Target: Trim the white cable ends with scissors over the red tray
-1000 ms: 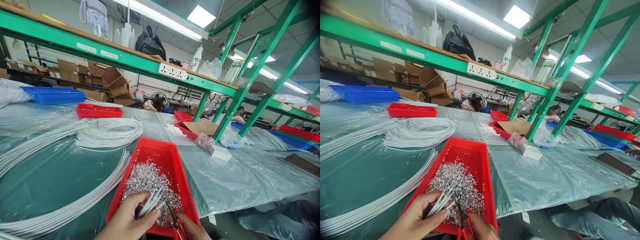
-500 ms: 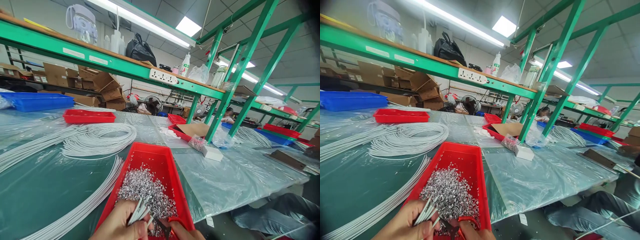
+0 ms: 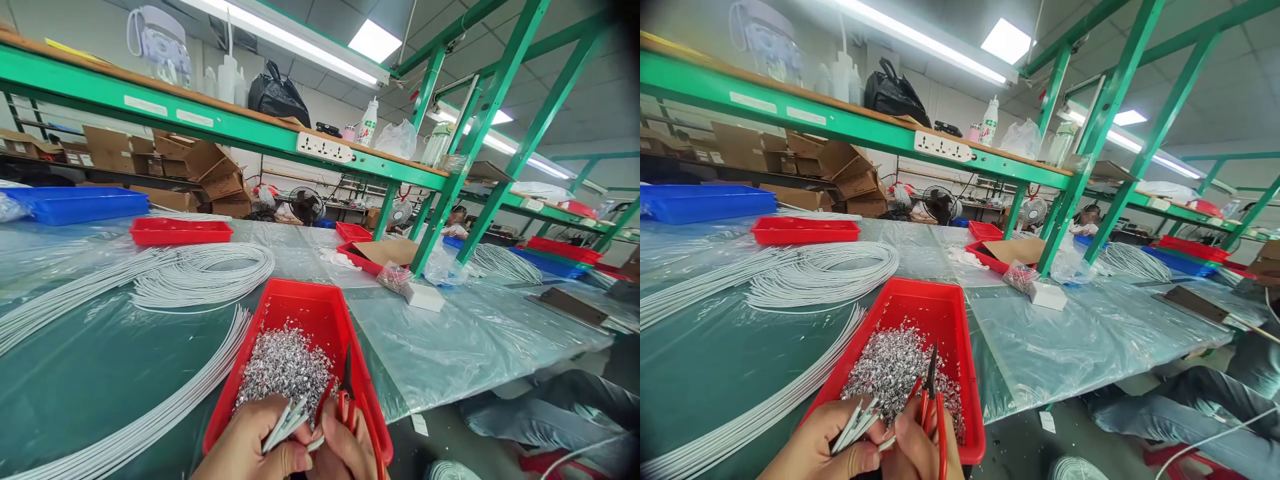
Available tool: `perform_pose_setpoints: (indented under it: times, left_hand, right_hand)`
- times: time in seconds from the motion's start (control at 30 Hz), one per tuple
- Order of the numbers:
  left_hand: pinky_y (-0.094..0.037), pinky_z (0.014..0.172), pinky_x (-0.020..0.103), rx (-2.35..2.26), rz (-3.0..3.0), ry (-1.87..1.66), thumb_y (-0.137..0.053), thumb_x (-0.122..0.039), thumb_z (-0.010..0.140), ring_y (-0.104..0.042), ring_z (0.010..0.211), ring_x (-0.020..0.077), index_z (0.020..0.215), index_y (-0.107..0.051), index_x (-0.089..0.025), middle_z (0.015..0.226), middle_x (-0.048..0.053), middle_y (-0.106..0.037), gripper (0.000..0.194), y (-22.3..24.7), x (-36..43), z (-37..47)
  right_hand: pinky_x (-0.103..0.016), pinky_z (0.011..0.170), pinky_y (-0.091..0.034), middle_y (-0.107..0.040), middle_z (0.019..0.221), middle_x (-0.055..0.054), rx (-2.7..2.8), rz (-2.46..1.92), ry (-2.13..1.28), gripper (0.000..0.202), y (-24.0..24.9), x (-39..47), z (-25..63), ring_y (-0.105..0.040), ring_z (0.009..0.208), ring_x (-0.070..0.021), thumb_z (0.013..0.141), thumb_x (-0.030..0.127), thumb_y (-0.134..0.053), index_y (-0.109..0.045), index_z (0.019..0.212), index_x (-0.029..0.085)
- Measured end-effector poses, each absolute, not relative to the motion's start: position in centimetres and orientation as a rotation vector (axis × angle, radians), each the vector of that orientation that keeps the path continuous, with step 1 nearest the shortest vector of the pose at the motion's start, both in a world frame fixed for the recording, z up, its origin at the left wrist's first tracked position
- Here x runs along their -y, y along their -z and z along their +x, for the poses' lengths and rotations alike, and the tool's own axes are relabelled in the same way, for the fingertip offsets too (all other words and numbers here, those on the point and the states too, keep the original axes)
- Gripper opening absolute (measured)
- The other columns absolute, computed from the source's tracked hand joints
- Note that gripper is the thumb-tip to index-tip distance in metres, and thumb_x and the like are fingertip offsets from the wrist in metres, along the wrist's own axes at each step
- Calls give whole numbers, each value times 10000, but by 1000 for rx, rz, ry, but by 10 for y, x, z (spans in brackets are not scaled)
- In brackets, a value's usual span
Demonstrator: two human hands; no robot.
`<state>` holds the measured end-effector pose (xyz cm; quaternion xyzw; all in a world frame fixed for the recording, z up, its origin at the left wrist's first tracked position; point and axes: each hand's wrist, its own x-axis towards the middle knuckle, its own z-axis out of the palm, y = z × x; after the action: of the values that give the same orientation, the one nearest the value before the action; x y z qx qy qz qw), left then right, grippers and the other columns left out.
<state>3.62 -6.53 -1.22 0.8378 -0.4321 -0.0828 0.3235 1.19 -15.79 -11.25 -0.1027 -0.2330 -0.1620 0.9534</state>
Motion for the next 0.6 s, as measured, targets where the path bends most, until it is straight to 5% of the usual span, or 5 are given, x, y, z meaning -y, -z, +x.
perform_pose_setpoints:
  times: [0.1, 0.33, 0.6]
  left_hand:
    - [-355, 578, 225, 1106, 2213, 118, -572, -219, 682, -476, 600, 134, 647, -560, -158, 618, -14, -508, 71, 10, 69, 33]
    - [-255, 522, 231, 991, 2257, 219, -601, -288, 705, -315, 533, 107, 640, -531, -147, 540, -51, -387, 170, 7, 71, 30]
    - [-231, 526, 233, 931, 2125, 619, -674, -566, 633, -378, 520, 108, 677, -583, -127, 544, -4, -514, 451, 2, 63, 31]
  right_hand:
    - [-149, 344, -198, -285, 325, 122, 576, -141, 106, 257, 111, 158, 12, -134, 291, -13, 730, 356, -708, -567, 643, 160]
    - [-169, 363, -191, -365, 423, 84, 130, -711, 796, 324, 122, 157, 7, -252, 360, -36, 671, 436, -724, -590, 723, 145]
    - [-193, 369, -187, -304, 424, 76, 73, -1115, 928, 326, 124, 163, 8, -249, 362, -53, 754, 436, -557, -609, 690, 120]
